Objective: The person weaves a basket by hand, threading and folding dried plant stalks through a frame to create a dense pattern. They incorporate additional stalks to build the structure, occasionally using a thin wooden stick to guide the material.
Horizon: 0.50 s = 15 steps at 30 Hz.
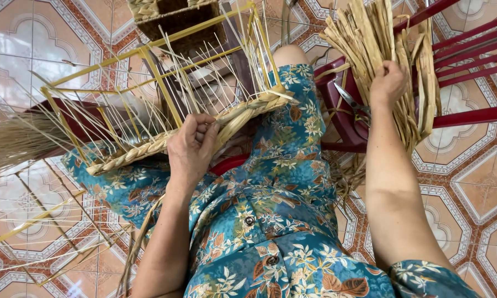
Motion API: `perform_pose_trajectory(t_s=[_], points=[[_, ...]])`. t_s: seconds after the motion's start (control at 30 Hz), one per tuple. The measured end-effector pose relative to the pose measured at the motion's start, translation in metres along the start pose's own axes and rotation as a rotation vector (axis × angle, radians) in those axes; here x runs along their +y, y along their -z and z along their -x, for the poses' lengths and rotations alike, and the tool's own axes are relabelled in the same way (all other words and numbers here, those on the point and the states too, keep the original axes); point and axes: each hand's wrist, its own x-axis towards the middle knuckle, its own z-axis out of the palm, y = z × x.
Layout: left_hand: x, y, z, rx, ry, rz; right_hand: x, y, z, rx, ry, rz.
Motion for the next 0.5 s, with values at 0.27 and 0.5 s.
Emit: perform_pose_trajectory(t_s=[0.27,0.5], points=[[-0.015,0.007,-0.004,-0.105,-0.031,0.085,-0.001,0.085,0.032,-0.017,0.294,-0.9],[0.06,0.028,0.022,0.176,-0.353,-0.211,0.004,0.154,0.122,0.09,0.757,-0.939]])
